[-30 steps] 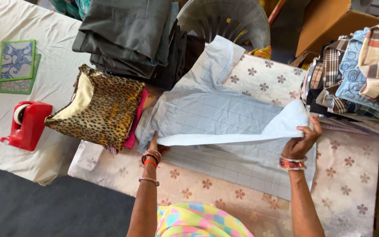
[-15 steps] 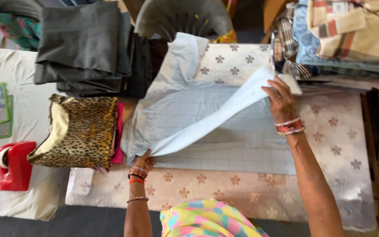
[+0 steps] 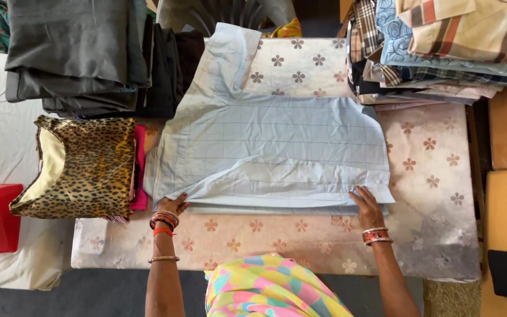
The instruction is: The person unfolds a light blue striped shirt, spreads it flat on a padded table, and smooths it with their hands. They fold in the sides and sleeves, fold the shirt lengthwise, then fold it again and press it flat into a neat rectangle on the table.
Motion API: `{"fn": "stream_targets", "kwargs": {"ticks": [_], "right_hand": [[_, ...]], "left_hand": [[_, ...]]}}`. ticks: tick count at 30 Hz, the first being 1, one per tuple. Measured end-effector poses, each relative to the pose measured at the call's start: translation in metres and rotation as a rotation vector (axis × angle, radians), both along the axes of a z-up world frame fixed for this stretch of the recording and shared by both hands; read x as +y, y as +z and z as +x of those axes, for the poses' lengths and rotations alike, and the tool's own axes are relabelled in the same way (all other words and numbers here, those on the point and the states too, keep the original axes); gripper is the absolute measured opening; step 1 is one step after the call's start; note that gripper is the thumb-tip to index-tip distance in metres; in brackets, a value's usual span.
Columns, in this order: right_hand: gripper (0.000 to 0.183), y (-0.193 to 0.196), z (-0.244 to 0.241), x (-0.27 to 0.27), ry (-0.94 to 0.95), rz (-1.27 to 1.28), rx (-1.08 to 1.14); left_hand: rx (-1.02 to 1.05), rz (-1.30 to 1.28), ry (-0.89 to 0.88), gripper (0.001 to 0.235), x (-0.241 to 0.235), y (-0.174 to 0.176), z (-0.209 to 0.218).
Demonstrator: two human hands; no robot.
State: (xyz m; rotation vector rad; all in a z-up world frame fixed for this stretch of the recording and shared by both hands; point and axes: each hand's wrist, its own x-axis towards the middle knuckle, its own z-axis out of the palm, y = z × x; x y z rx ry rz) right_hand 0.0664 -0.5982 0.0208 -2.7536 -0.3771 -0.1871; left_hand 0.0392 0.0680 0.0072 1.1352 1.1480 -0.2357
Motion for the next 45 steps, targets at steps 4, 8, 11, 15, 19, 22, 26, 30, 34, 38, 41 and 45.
{"fn": "stream_targets", "kwargs": {"ticks": [4,8,11,15,19,22,26,30,34,38,41,45], "right_hand": [[0.048,0.007,0.002,0.001,-0.051,0.034,0.023],[0.042,0.006,-0.012,0.007,-0.039,0.066,-0.090],[0.054,-0.003,-0.028,0.015,-0.029,0.025,-0.063],[0.070,0.002,-0.039,0.028,0.048,-0.078,0.034],[0.064,-0.004,-0.043,0.025,-0.022,-0.060,0.028],[0.055,0.012,-0.049,0.036,-0.063,-0.049,0.087],[0.055,0.033,-0.050,0.064,-0.168,-0.231,0.148],[0.062,0.029,-0.047,0.112,-0.254,-0.026,-0.055],[0.070,-0.005,-0.031,0.179,0.152,0.099,-0.002],[0.073,-0.012,-0.005,0.214,0.301,0.159,0.023],[0.080,-0.019,0.016,0.197,0.350,-0.057,0.208],[0.081,-0.016,0.031,0.112,0.188,-0.162,0.117]], "left_hand": [[-0.018,-0.058,0.096,0.021,0.012,-0.022,-0.005],[-0.130,-0.125,0.260,0.020,0.031,-0.044,-0.020],[-0.212,-0.089,0.382,0.022,0.037,-0.060,-0.023],[-0.196,0.084,0.487,0.027,0.021,-0.049,-0.016],[-0.098,0.309,0.431,0.032,-0.004,-0.015,-0.001],[-0.070,0.668,0.281,0.048,-0.011,-0.030,-0.004],[0.244,1.381,-0.038,0.064,-0.048,-0.057,0.000],[-0.434,1.508,-0.571,0.061,-0.134,-0.029,-0.002],[-0.665,1.263,-1.281,0.065,-0.230,-0.001,0.011],[-0.600,1.285,-1.521,0.077,-0.258,0.022,0.029],[-0.457,1.216,-1.608,0.082,-0.229,0.046,0.051],[-0.167,1.325,-1.367,0.071,-0.156,0.029,0.062]]}}
